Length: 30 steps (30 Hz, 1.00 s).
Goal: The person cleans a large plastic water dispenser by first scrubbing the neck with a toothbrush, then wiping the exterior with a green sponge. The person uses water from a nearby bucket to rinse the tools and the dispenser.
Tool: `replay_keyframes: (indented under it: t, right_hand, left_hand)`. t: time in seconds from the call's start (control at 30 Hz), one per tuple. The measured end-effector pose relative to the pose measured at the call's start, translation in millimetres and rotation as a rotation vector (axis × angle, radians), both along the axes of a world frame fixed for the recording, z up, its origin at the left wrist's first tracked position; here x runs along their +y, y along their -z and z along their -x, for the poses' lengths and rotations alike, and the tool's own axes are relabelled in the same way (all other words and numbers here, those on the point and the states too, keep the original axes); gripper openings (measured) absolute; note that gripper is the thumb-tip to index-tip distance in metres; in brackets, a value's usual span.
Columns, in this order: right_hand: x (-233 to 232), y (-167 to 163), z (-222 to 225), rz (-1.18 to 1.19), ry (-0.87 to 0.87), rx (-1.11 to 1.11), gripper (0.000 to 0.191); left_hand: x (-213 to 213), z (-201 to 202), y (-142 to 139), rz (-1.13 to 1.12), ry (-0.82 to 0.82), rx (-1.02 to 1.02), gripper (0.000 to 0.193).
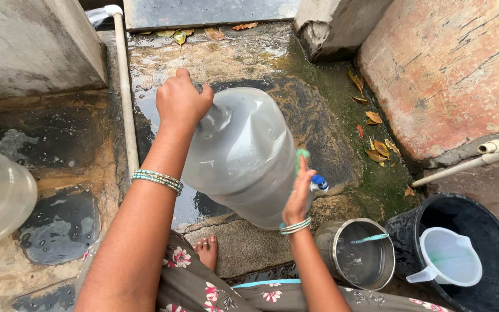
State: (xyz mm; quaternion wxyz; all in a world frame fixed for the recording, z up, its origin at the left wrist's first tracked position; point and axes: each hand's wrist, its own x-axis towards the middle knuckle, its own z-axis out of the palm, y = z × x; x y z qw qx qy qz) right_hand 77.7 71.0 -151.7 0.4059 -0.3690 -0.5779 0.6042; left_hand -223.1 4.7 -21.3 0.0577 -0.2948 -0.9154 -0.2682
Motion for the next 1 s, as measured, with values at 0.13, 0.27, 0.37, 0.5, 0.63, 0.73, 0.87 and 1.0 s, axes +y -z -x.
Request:
replay_keyframes:
  t: [0.13,0.27,0.37,0.5,0.63,0.73,0.87,1.0]
  right_hand:
    - [-48.6,-36.0,22.7,-0.444,-0.140,-0.013,0.085]
    - [-86.5,-7.3,27.6,-0.784,-0.075,-0.215,0.083]
    - [-78.9,23.3,21.8,-0.887,0.050,-0.317,0.078]
    - [-17.8,17.3,12.0,-0.729,0.061,-0.310,0.075]
    - [56.8,-35.2,19.4,-0.369,-0.254,-0.063,0.096]
    - [87.4,-73.2,35.3,-0.408,-0.411,-0.064,0.103]
    - [80.7,-100.2,45.3,-0.763,-0.391,-0.299,0.105]
    - [31.4,-100.6,33.0,-0.835,-0.239,-0.271,0.095]
  left_hand:
    - [2.1,6.8,3.9,0.001,-0.038,0.016,0.050]
    - [0.5,8.8,-0.2,0.014,-0.070,-0.036,0.054]
    - [-2.9,6.5,-8.5,0.027,-0.058,-0.093,0.066]
    - [-7.2,9.0,-20.4,0.093,0.152,-0.129,0.096]
    - [-14.5,10.9,-22.0,-0.159,0.524,0.069,0.073]
    - [-12.3,6.7,-20.5,-0.196,0.615,-0.018,0.062]
    - [-0.2,-7.8,-17.4,-0.199,0.515,-0.013,0.059]
    - [9.8,-13.2,-16.0,-0.212,0.414,0.005,0.059]
